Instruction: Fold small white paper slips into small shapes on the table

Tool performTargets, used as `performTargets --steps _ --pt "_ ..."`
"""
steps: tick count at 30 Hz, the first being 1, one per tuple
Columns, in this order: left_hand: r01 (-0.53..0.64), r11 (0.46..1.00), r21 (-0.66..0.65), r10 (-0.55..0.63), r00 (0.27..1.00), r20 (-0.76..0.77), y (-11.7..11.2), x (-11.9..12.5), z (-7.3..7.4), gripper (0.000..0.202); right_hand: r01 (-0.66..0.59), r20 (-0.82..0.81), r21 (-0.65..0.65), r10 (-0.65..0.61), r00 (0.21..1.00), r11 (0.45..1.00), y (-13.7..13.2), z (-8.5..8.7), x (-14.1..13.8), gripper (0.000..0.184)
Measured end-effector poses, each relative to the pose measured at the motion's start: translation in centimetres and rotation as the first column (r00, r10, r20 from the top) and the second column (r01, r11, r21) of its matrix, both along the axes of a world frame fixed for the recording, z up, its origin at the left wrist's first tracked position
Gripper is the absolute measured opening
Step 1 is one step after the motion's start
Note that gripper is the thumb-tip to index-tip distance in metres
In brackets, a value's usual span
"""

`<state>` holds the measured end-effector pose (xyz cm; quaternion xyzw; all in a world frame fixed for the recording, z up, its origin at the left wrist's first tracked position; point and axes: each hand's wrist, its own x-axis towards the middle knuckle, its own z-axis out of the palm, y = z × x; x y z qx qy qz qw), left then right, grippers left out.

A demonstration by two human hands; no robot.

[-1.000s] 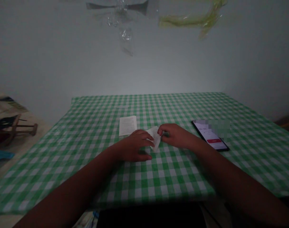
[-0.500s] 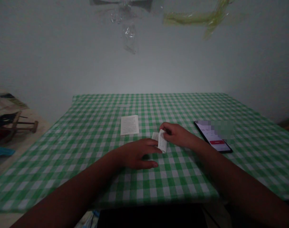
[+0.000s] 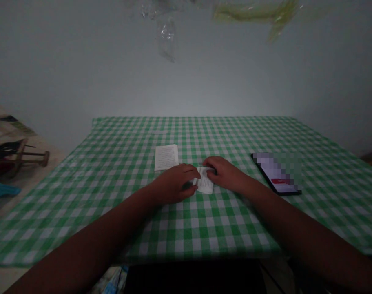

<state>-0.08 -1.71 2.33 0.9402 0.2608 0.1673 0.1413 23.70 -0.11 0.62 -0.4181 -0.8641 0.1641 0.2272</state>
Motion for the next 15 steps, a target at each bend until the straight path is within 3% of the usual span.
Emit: performTargets --steps 8,12,15 --pt "0.074 0.994 0.075 -0.064 0.989 -0.131 0.2 0.0 -0.5 0.031 0.080 0.025 0.085 -0.082 0.996 0.993 -0.4 -0.9 -0.9 0.015" --pt "0.045 0.995 0.089 -0.033 0.990 -0.136 0.1 0.0 -0.7 0.031 0.110 0.085 0.130 -0.121 0.989 0.985 -1.9 0.5 -1.5 0.021" --pt "0.025 0.996 0.082 -0.013 0.990 -0.144 -0.1 0.2 -0.7 0.029 0.067 0.227 0.049 -0.076 0.971 0.997 -3.0 1.8 -1.7 0.032"
